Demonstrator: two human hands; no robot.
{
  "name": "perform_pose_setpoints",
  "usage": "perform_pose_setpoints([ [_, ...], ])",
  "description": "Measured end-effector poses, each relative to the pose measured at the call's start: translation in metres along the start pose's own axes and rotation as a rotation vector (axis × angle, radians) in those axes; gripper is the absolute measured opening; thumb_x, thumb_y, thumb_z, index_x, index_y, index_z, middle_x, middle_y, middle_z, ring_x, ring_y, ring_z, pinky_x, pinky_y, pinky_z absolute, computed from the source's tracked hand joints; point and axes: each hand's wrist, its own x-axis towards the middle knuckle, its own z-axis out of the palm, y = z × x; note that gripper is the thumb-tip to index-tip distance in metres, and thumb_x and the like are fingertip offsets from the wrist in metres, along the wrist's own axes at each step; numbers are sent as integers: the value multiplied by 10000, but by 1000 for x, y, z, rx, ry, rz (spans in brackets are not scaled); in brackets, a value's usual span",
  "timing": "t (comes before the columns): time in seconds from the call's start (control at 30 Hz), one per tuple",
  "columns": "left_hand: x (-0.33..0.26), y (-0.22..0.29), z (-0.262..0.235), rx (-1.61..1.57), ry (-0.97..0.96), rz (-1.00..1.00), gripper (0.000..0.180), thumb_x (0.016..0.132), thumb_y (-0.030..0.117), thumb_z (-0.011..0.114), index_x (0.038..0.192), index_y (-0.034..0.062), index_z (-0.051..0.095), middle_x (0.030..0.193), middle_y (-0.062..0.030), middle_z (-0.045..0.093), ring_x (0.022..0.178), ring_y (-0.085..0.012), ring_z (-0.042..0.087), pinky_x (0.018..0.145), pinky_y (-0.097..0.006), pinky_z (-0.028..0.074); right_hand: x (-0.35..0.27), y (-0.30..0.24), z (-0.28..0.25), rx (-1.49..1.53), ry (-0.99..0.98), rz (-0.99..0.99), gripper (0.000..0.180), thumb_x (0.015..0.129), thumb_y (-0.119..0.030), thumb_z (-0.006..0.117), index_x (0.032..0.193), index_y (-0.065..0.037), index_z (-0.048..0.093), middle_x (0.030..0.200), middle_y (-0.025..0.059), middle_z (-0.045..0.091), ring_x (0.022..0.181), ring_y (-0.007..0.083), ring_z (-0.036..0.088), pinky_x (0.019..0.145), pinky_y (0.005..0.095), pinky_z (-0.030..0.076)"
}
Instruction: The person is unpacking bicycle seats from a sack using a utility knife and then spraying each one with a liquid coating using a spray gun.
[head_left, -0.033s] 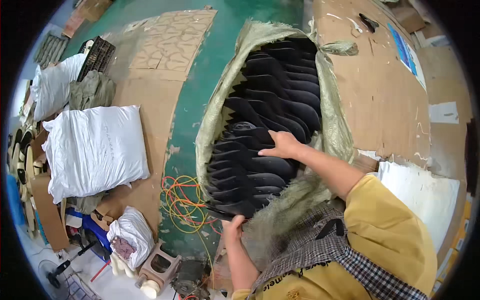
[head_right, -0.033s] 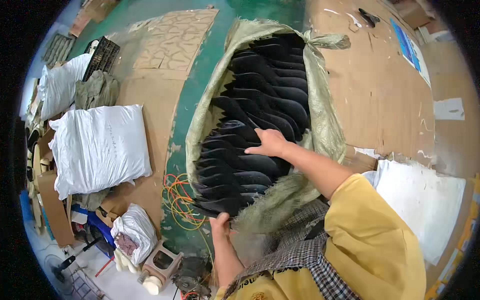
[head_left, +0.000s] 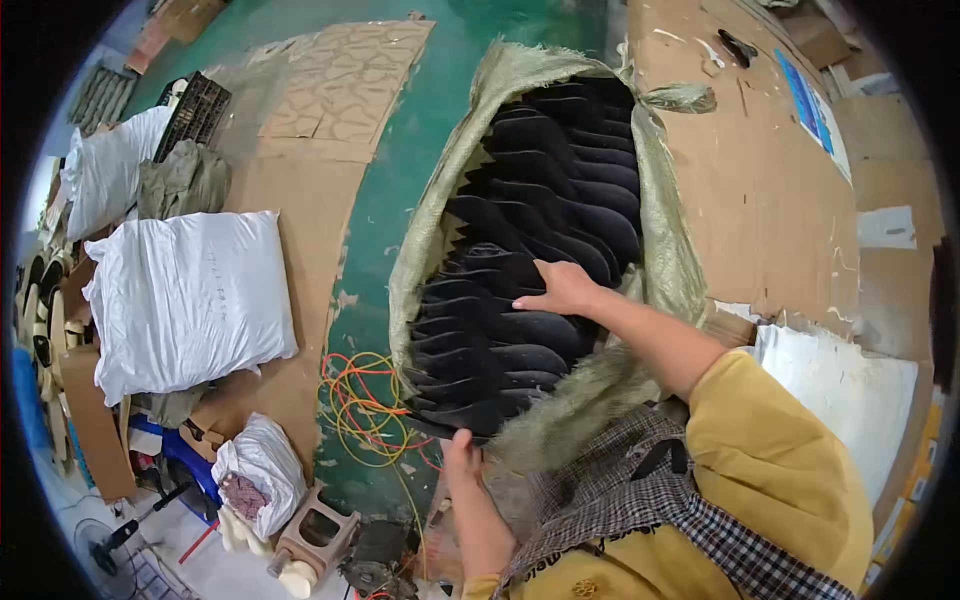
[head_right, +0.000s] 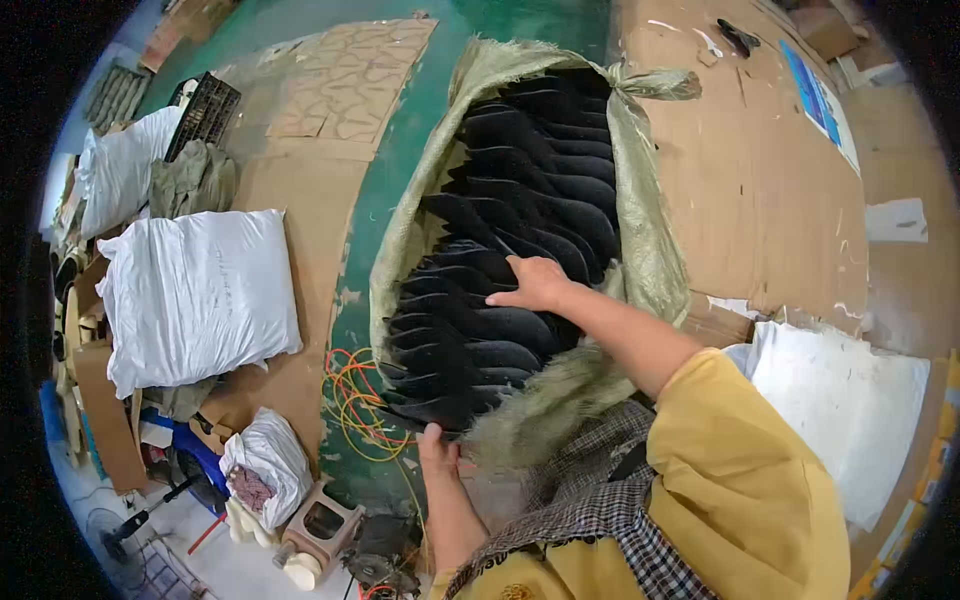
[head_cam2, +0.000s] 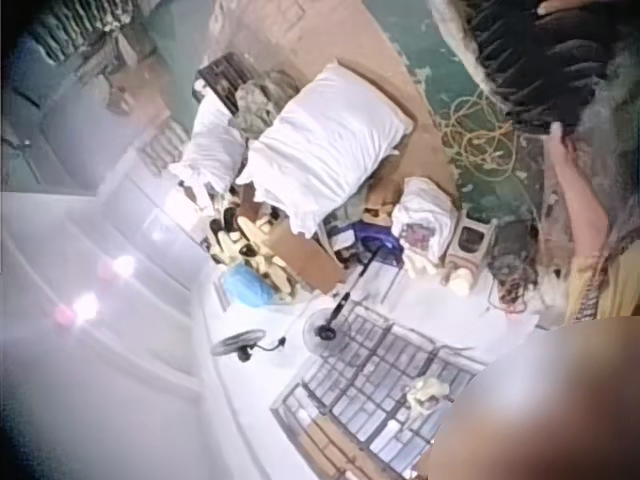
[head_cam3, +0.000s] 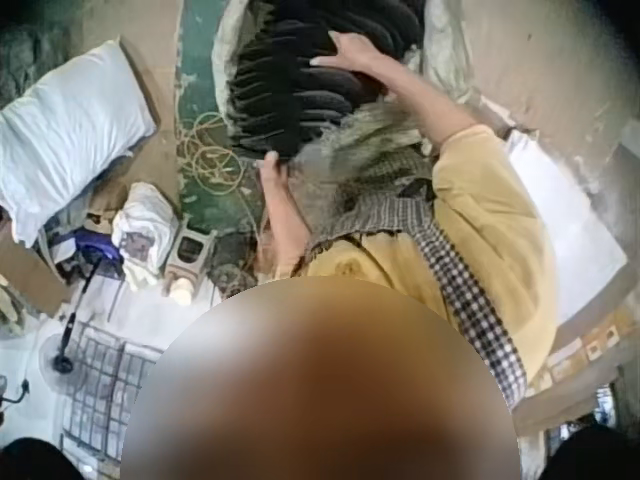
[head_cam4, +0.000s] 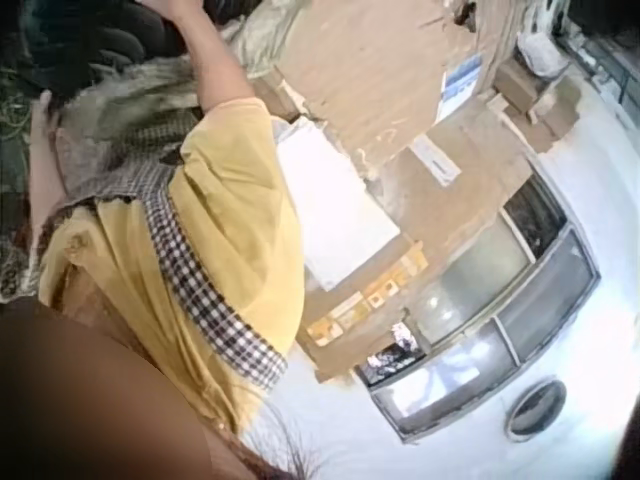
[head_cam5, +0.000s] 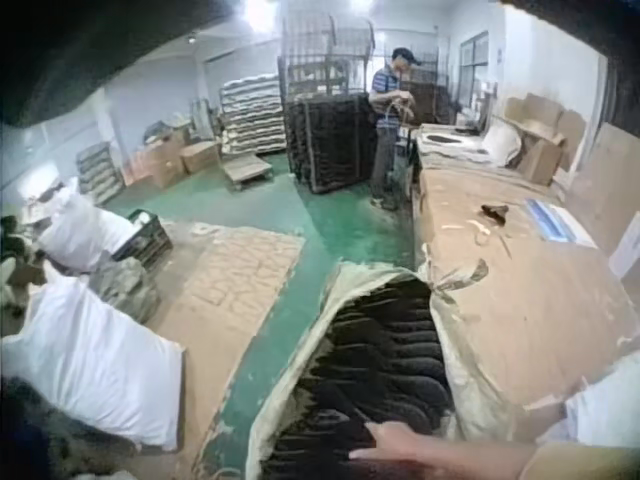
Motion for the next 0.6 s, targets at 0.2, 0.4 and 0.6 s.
perform_pose_setpoints([
  [0.2,13,10,-13,-221,-104,-52,774,550,143,738,1241,18,413,1185,-111,512,1082,-287,506,950,-417,413,-12,-8,16,123,289,50,607,668,-492,684,965,30,598,856,210,625,821,342,602,733,393,471],
  [0.4,12,69,12,-265,23,-305,889,557,219,813,1300,37,361,1266,-118,451,1115,-268,473,953,-402,391,-65,-32,-19,762,485,-43,312,701,-178,732,935,-2,623,819,73,656,758,133,607,732,268,468],
  [0.6,-6,114,50,53,-145,-226,885,564,216,814,1301,35,360,1276,-114,442,1119,-263,467,954,-399,387,-108,-37,-72,1079,722,-240,232,692,-50,730,886,-19,605,799,16,599,697,75,497,649,227,427],
])
